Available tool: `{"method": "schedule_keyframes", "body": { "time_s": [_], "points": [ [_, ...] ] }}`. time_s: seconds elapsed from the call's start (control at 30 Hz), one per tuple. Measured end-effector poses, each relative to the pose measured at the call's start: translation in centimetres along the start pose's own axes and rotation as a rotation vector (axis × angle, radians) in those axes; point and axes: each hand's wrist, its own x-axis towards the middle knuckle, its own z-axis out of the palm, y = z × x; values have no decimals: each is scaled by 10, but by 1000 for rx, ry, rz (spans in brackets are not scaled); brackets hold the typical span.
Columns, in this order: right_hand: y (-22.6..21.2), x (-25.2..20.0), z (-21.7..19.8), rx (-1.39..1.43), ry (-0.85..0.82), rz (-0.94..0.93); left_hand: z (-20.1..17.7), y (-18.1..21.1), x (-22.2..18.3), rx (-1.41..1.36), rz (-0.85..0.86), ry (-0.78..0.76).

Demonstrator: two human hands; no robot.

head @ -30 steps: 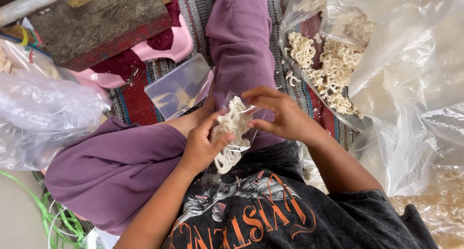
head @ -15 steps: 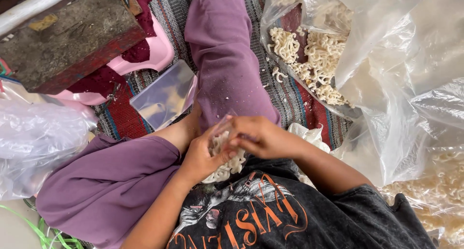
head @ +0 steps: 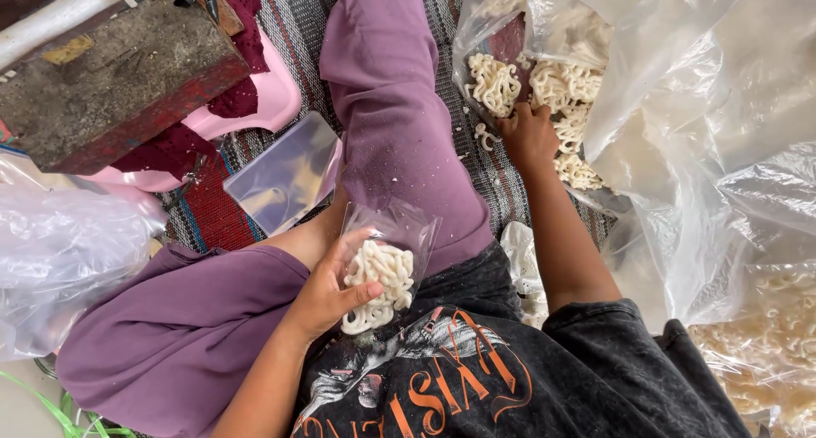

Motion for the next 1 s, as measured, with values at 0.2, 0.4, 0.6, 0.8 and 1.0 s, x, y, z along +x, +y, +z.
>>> {"method": "schedule_keyframes", "body": {
  "time_s": [0.2,0.4,0.6,0.8,1.0],
  "points": [
    [14,14,36,4,202,-152,12,43,-9,-1,-16,107],
    [29,27,-24,1162,97,183,-4,51,-3,610,492,389],
    [-76,-64,-187,1542,-475,-608,3,55,23,1173,836,496],
    [-163,-142,-279,251,-231,-1203,13,61,25,1188,912,448],
    [-169,-139,-275,498,-374,-1173,14,64,12,790,694,335]
  ]
}}
